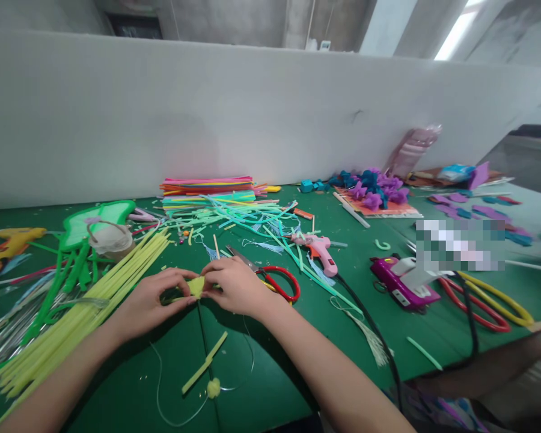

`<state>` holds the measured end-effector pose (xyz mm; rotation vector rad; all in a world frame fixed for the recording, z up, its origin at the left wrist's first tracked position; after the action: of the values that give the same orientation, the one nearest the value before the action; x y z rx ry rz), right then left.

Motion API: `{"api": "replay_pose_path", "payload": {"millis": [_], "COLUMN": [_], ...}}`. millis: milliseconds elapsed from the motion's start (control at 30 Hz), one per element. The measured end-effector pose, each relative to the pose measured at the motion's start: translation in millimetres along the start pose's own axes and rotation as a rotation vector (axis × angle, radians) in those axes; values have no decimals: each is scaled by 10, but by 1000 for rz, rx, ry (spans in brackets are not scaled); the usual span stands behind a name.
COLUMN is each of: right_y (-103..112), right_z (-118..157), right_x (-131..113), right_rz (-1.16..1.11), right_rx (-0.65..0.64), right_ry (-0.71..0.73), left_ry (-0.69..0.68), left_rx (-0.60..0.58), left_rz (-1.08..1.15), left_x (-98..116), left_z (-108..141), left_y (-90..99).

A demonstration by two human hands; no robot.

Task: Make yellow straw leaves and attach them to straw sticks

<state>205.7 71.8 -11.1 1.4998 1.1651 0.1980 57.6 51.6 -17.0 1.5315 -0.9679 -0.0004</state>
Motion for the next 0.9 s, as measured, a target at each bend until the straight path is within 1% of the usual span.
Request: {"api": "replay_pose_path", "payload": {"millis": [100, 233, 400, 500, 600, 733, 800, 900], "right_y": [34, 76, 77, 111, 154, 148, 117, 97], "right_z": [14, 37, 43, 50, 62, 62, 52, 39], "right_x": [-3, -65, -106, -68, -26, -87, -146, -182], "right_rz": [16, 87, 150, 125, 49, -87, -134, -169], "right_rx": [25, 99, 146, 159, 136, 83, 57, 35], "right_ry": [6, 81, 126, 112, 61, 30, 37, 28], "left_ry": [-7, -46, -81, -64, 10, 197, 248, 256], "left_rx": [-34, -78, -100, -82, -44, -4, -27, -92], "left_rz": [-8, -42, -91, -89, -33, 190, 304, 378], "left_x": [20, 68, 83, 58, 34, 24, 42, 58], "left_z": [11, 12, 15, 24, 34, 29, 11, -12], "left_y": [32, 26, 6, 52, 122, 139, 89, -1]}}
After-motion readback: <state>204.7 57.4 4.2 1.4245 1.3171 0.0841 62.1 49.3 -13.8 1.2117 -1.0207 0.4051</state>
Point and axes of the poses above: each hand's wrist, its own z-axis away from the middle knuckle, its own y-axis out of the back of the hand, x = y × z, the point moved 6 cm from there along -z, towards the middle knuckle, and after that the axes turned 5 degrees about -y, right-handed, at the moved point
